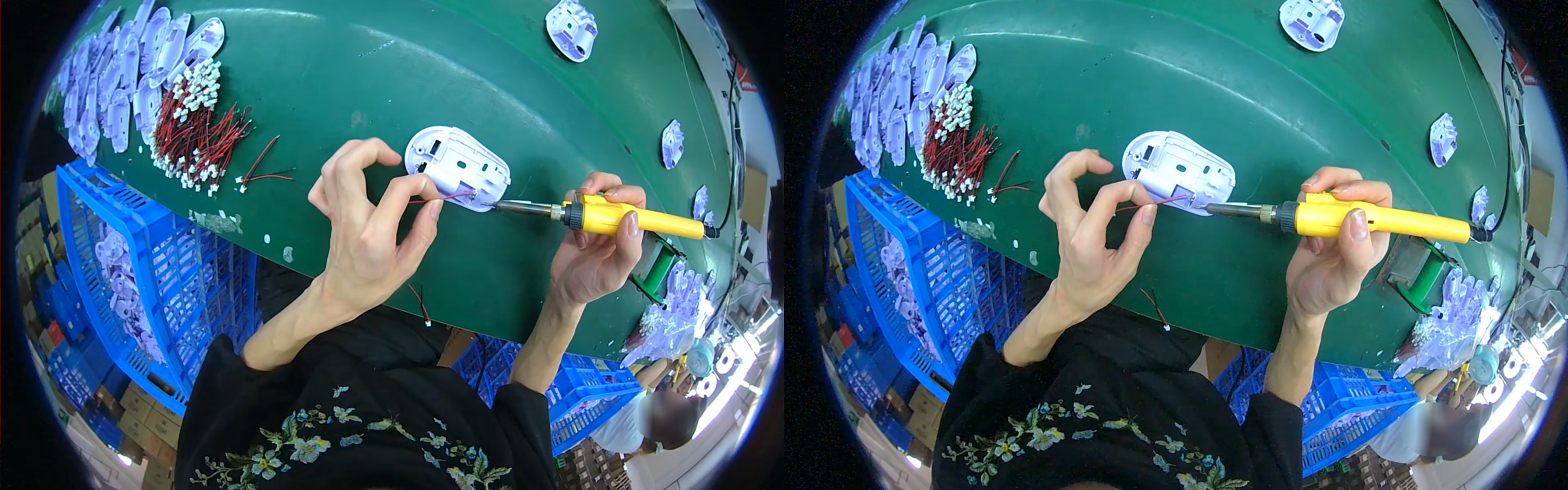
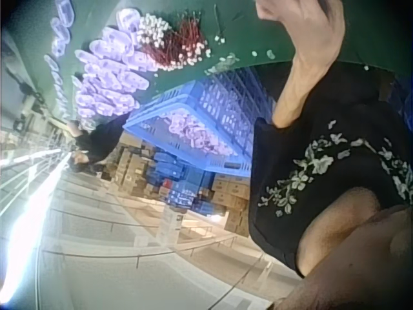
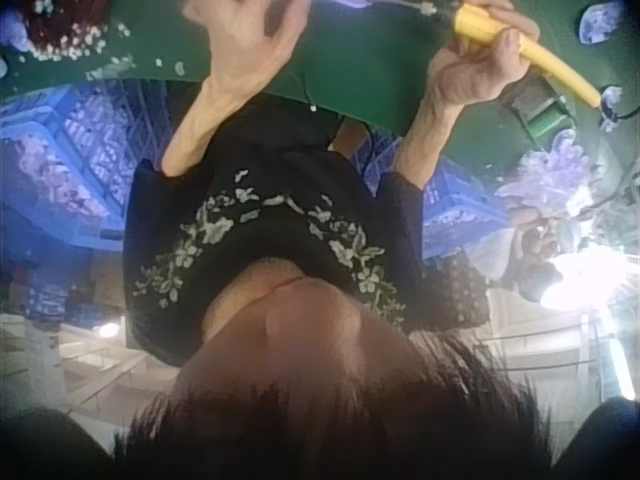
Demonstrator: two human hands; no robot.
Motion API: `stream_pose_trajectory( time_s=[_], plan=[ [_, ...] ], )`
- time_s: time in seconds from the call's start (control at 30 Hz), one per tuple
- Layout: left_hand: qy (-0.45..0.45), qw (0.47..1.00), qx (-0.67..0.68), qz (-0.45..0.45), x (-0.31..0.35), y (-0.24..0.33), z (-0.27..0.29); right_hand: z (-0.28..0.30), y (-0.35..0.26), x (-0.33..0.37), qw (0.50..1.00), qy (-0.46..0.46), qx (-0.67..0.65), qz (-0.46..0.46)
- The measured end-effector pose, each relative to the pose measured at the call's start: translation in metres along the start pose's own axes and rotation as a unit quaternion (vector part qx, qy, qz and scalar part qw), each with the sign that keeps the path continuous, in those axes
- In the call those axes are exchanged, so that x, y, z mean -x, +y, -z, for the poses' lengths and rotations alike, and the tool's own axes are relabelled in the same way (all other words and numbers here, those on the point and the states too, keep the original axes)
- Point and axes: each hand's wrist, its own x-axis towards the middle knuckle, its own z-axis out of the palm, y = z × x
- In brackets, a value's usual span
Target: Soldering small electronic wires onto a white plastic computer mouse shell on a production line.
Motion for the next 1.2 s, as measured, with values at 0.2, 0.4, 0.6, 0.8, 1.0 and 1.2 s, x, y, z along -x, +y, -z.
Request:
stream_pose_trajectory(
  time_s=[0.2, 0.4, 0.6, 0.8, 1.0, 1.2],
  plan=[
    [-0.016, 1.0, -0.013, 0.012, 0.001, -0.002, 0.001, -0.001, 0.002, 0.001, 1.0, -0.011, -0.002, -0.015],
    [-0.008, 1.0, -0.012, 0.01, -0.002, -0.008, 0.002, -0.005, 0.002, -0.002, 1.0, 0.007, -0.003, -0.012],
    [-0.006, 1.0, -0.012, 0.003, -0.001, -0.008, 0.003, -0.009, 0.006, -0.003, 1.0, 0.004, 0.021, -0.012],
    [0.004, 1.0, -0.014, -0.01, -0.001, -0.009, 0.003, -0.008, 0.006, -0.003, 1.0, 0.013, 0.019, -0.007],
    [0.005, 1.0, -0.006, -0.011, -0.002, -0.012, 0.004, -0.012, 0.006, -0.003, 1.0, 0.014, 0.018, -0.004],
    [0.001, 1.0, -0.005, -0.014, -0.003, -0.014, 0.007, -0.015, 0.005, -0.003, 1.0, 0.011, 0.018, -0.01]
  ],
)
